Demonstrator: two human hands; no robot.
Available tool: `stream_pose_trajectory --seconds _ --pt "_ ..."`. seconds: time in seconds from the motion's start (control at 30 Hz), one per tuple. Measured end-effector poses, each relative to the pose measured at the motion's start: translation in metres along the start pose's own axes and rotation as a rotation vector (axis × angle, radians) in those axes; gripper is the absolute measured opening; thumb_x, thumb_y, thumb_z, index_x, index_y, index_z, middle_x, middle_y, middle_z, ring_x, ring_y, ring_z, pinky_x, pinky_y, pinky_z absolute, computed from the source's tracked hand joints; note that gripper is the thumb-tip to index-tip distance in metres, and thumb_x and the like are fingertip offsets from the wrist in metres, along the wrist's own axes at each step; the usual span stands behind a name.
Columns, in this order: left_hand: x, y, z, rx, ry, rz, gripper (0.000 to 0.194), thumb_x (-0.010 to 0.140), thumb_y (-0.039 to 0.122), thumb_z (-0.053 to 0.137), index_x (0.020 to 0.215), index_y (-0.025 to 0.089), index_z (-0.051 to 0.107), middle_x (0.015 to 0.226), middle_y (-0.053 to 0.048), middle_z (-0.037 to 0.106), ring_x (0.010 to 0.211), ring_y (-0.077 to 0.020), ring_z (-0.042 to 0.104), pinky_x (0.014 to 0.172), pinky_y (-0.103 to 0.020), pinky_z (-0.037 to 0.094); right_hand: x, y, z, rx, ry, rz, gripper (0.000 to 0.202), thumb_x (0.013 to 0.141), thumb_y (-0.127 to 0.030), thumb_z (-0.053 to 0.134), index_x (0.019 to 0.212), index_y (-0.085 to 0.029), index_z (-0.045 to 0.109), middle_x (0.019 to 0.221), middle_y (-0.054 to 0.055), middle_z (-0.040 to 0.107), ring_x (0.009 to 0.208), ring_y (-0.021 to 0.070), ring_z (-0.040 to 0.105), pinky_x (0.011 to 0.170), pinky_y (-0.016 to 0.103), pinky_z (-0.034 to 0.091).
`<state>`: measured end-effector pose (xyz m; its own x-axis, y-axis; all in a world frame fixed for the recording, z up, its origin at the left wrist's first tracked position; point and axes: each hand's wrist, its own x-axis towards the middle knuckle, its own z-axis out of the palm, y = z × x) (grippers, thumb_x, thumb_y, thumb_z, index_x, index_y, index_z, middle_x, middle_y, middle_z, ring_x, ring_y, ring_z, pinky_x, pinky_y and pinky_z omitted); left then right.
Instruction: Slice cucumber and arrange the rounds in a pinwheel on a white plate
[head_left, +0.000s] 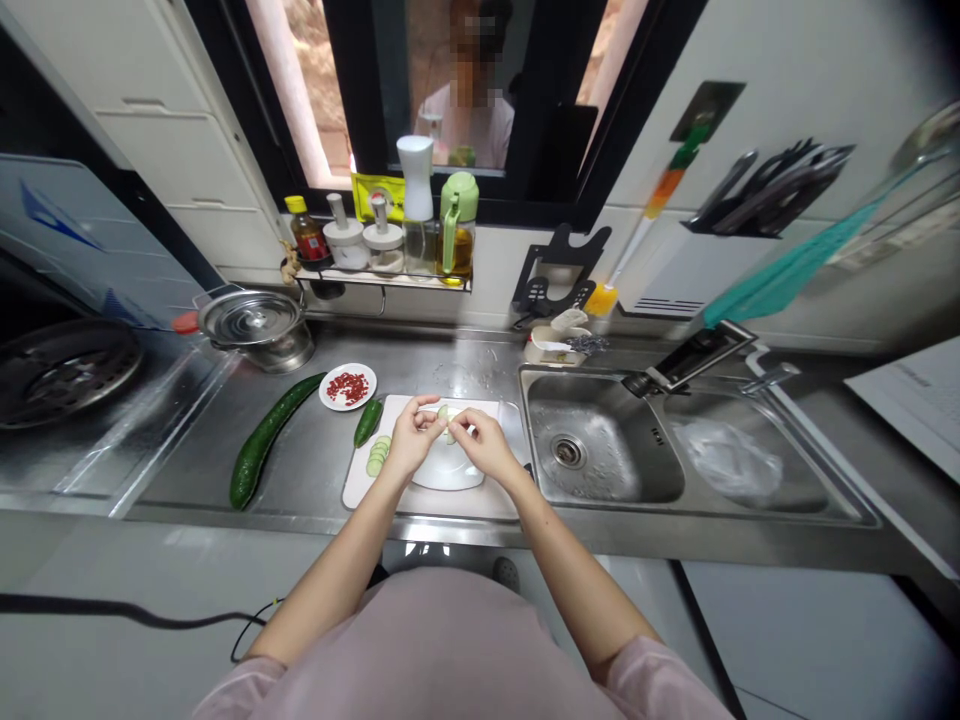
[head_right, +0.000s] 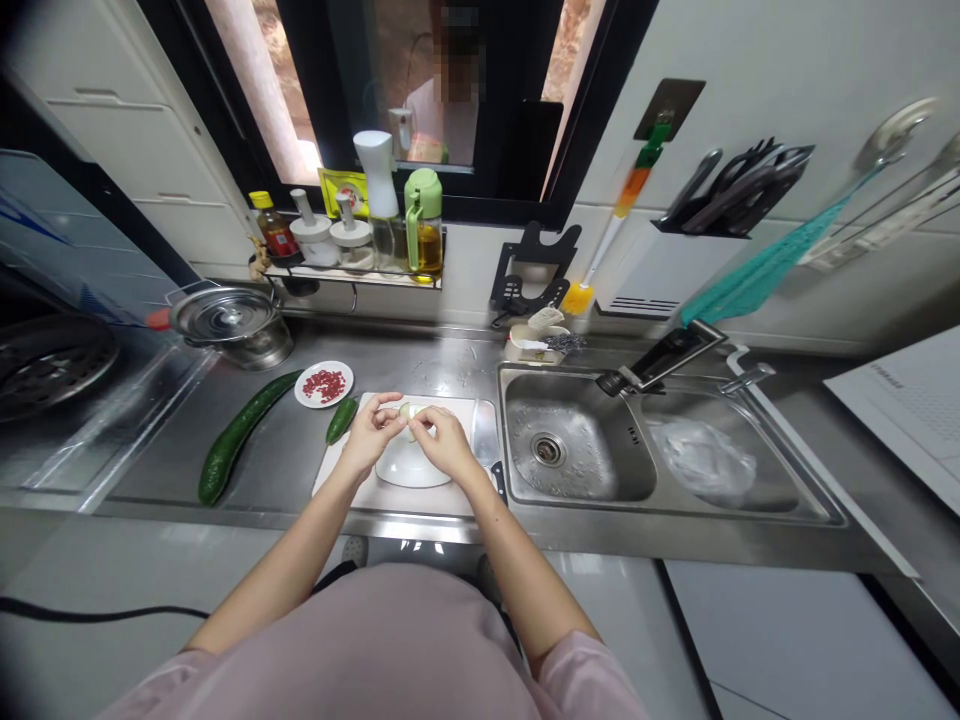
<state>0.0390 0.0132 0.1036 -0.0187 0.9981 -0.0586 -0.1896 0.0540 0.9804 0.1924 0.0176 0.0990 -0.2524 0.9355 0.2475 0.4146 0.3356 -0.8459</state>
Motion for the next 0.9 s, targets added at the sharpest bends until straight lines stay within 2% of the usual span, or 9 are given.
stream_pose_trajectory --seconds 0.13,0.23,0.33,0.47,0.6,0.7,0.9 --pt "0.003 -0.009 0.002 0.004 -0.018 0.009 0.051 0.065 0.030 0.075 0.110 0.017 0.055 0.070 0.005 0.061 0.064 -0.0070 0.055 0.066 -0.020 0.040 -0.001 0.007 0.000 0.068 -0.009 0.067 0.021 0.085 -0.033 0.054 0.072 -0.018 0.060 0.070 0.000 0.063 0.070 0.0123 0.054 0.066 0.022 0.040" --pt "0.008 -0.024 0.004 0.001 -0.055 -0.022 0.050 0.064 0.029 0.074 0.109 0.017 0.055 0.067 0.006 0.059 0.062 -0.0068 0.054 0.066 -0.020 0.040 -0.005 0.021 -0.003 0.062 -0.036 0.116 0.022 0.084 -0.034 0.054 0.072 -0.017 0.061 0.070 0.000 0.063 0.067 0.0118 0.053 0.065 0.022 0.040" --pt "0.014 -0.047 0.009 0.016 -0.106 -0.096 0.046 0.062 0.028 0.073 0.103 0.016 0.057 0.065 0.005 0.058 0.061 -0.0074 0.054 0.064 -0.020 0.040 -0.012 0.042 -0.006 0.013 -0.066 0.185 0.021 0.083 -0.032 0.054 0.072 -0.016 0.062 0.069 0.000 0.063 0.065 0.0114 0.052 0.063 0.022 0.039" --pt "0.019 -0.085 0.016 0.109 -0.113 -0.210 0.041 0.062 0.024 0.073 0.100 0.015 0.059 0.060 0.006 0.055 0.055 -0.0069 0.050 0.058 -0.019 0.038 -0.027 0.068 -0.006 -0.113 -0.135 0.288 0.018 0.082 -0.027 0.054 0.073 -0.016 0.064 0.067 0.000 0.063 0.063 0.0115 0.053 0.062 0.021 0.036" --pt "0.023 -0.112 0.020 0.286 -0.131 -0.271 0.039 0.066 0.018 0.070 0.104 0.016 0.060 0.059 0.006 0.056 0.050 -0.0066 0.048 0.055 -0.019 0.037 -0.036 0.080 -0.004 -0.294 -0.186 0.360 0.019 0.085 -0.026 0.053 0.078 -0.016 0.067 0.071 0.001 0.066 0.065 0.0120 0.054 0.061 0.020 0.033" --pt "0.028 -0.119 0.022 0.486 -0.140 -0.233 0.036 0.069 0.014 0.067 0.104 0.018 0.062 0.064 0.005 0.060 0.057 -0.0084 0.053 0.060 -0.020 0.041 -0.036 0.082 -0.002 -0.430 -0.223 0.395 0.018 0.088 -0.027 0.052 0.083 -0.017 0.067 0.077 0.002 0.068 0.069 0.0126 0.055 0.061 0.021 0.031" --pt "0.036 -0.115 0.026 0.794 -0.194 -0.142 0.034 0.075 0.012 0.062 0.107 0.022 0.063 0.079 0.002 0.067 0.072 -0.0116 0.061 0.070 -0.022 0.043 -0.032 0.085 0.003 -0.646 -0.279 0.383 0.021 0.093 -0.030 0.048 0.092 -0.020 0.066 0.094 0.006 0.068 0.088 0.0163 0.057 0.069 0.023 0.032"
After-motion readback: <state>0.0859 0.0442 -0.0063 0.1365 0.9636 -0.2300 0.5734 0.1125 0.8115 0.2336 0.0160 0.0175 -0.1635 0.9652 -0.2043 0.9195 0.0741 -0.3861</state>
